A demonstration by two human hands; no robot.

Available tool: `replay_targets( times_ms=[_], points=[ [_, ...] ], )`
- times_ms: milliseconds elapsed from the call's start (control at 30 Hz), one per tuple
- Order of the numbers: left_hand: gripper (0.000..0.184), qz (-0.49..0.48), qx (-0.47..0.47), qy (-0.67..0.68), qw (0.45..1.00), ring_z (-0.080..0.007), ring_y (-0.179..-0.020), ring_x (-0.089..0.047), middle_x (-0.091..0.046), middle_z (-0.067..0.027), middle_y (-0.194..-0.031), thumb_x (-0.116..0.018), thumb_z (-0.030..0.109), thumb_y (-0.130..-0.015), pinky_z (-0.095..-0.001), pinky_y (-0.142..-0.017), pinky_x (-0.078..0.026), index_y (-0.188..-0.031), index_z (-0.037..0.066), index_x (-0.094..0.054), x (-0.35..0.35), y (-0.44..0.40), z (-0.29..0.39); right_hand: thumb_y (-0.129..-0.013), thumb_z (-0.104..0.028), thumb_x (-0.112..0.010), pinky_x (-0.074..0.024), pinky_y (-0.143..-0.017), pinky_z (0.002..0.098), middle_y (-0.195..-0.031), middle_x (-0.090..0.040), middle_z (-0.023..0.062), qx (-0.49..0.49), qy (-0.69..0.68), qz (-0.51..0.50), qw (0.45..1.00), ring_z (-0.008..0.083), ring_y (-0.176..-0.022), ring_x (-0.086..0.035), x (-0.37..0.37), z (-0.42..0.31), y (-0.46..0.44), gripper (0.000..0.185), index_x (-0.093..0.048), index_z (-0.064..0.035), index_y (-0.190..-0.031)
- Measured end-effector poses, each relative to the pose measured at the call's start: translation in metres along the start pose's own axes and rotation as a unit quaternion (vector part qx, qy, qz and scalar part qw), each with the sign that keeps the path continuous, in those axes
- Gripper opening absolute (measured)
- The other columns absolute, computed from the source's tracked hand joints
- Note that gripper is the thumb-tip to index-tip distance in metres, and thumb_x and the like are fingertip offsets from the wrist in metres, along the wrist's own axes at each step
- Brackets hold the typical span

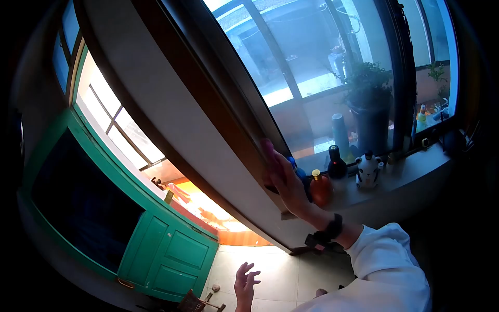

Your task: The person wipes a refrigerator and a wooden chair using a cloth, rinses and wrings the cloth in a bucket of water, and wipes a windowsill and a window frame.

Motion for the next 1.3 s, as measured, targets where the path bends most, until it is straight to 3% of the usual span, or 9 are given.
replay_targets(
  times_ms=[100,167,433,500,567,700,1033,1233,1300],
  points=[
    [0.043,0.035,0.023,-0.028,0.999,-0.0202,-0.09,-0.063,-0.055,-0.012,-0.121,-0.054,0.013,-0.092,-0.0273,-0.066,-0.052,-0.132,-0.001,-0.042,0.047,0.006,-0.009,-0.09,-0.015,-0.057,-0.0387,-0.102,0.0386,-0.137,-0.035,0.0184,0.202,0.094,0.064,0.973,0.0322,-0.126,-0.04,-0.054,0.019,-0.068,0.05,-0.035,-0.0097,-0.135],
    [0.045,0.056,0.077,-0.025,0.995,-0.0171,-0.093,-0.06,-0.056,-0.0111,-0.12,-0.052,0.012,-0.093,-0.0265,-0.067,-0.052,-0.134,0.001,-0.04,0.064,0.011,-0.025,-0.085,-0.016,-0.064,-0.038,-0.103,0.0421,-0.146,-0.023,0.0171,0.313,0.354,0.111,0.874,0.0354,-0.133,-0.03,-0.076,0.03,-0.094,0.053,-0.04,-0.0103,-0.132],
    [0.051,0.094,0.13,-0.041,0.986,-0.0137,-0.078,-0.06,-0.061,-0.0105,-0.109,-0.058,0.02,-0.091,-0.0266,-0.059,-0.05,-0.136,0.007,-0.04,0.116,0.015,-0.114,-0.088,-0.029,-0.058,-0.0311,-0.107,0.0458,-0.151,-0.014,0.0152,0.447,0.33,0.1,0.825,0.0384,-0.135,-0.025,-0.084,-0.089,-0.236,0.06,-0.035,-0.0124,-0.14],
    [0.044,0.1,0.068,-0.134,0.984,-0.0151,-0.077,-0.06,-0.065,-0.0111,-0.097,-0.059,0.016,-0.09,-0.0276,-0.06,-0.051,-0.13,0.005,-0.047,0.107,-0.006,-0.058,-0.087,-0.033,-0.059,-0.0336,-0.106,0.0451,-0.15,-0.015,0.0147,0.459,0.331,0.137,0.813,0.0374,-0.133,-0.029,-0.097,-0.147,-0.291,0.061,-0.035,-0.0156,-0.141],
    [0.04,0.133,-0.183,-0.239,0.944,-0.0161,-0.078,-0.061,-0.064,-0.0126,-0.098,-0.058,0.013,-0.09,-0.0274,-0.06,-0.05,-0.128,0.004,-0.049,0.095,-0.037,-0.025,-0.087,-0.036,-0.06,-0.036,-0.103,0.0467,-0.15,-0.017,0.0152,0.477,0.34,0.152,0.796,0.0384,-0.131,-0.032,-0.103,-0.197,-0.339,0.062,-0.035,-0.0165,-0.14],
    [0.045,0.111,-0.219,-0.27,0.931,-0.0196,-0.085,-0.063,-0.062,-0.0119,-0.112,-0.062,0.011,-0.088,-0.0287,-0.063,-0.052,-0.13,0.008,-0.048,0.066,-0.086,0.031,-0.088,-0.038,-0.059,-0.0364,-0.103,0.0474,-0.15,-0.015,0.0149,0.516,0.36,0.174,0.758,0.0391,-0.132,-0.029,-0.113,-0.226,-0.379,0.062,-0.034,-0.0164,-0.141],
    [0.053,0.07,-0.484,-0.372,0.789,-0.0326,-0.111,-0.056,-0.05,-0.0136,-0.131,-0.068,0.018,-0.082,-0.0398,-0.081,-0.054,-0.129,0.01,-0.046,-0.003,-0.174,0.181,-0.095,-0.029,-0.049,-0.0322,-0.106,0.0512,-0.152,-0.003,0.0177,0.452,0.329,-0.085,0.825,0.0427,-0.138,-0.014,-0.042,-0.04,-0.214,0.057,-0.023,-0.0145,-0.144],
    [0.049,0.037,-0.609,-0.4,0.684,-0.0324,-0.115,-0.052,-0.047,-0.0147,-0.133,-0.07,0.014,-0.077,-0.0402,-0.091,-0.048,-0.122,0.007,-0.052,-0.056,-0.238,0.296,-0.097,-0.03,-0.042,-0.03,-0.107,0.0502,-0.151,-0.009,0.0191,0.58,0.265,0.021,0.77,0.0388,-0.138,-0.017,-0.069,-0.143,-0.332,0.056,-0.019,-0.0147,-0.146],
    [0.047,0.05,-0.673,-0.405,0.617,-0.0318,-0.116,-0.051,-0.048,-0.0144,-0.132,-0.071,0.013,-0.076,-0.0397,-0.092,-0.047,-0.12,0.008,-0.054,-0.071,-0.253,0.315,-0.096,-0.035,-0.043,-0.0297,-0.108,0.0478,-0.15,-0.013,0.0203,0.52,0.239,-0.009,0.82,0.0411,-0.136,-0.022,-0.072,-0.201,-0.371,0.06,-0.018,-0.0122,-0.146]
  ],
)
Point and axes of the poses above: each hand's wrist, its own y-axis away from the middle knuckle, its own x-axis out of the back of the hand, z = x × y, the point moved 1 cm from there along -y, towards the middle knuckle
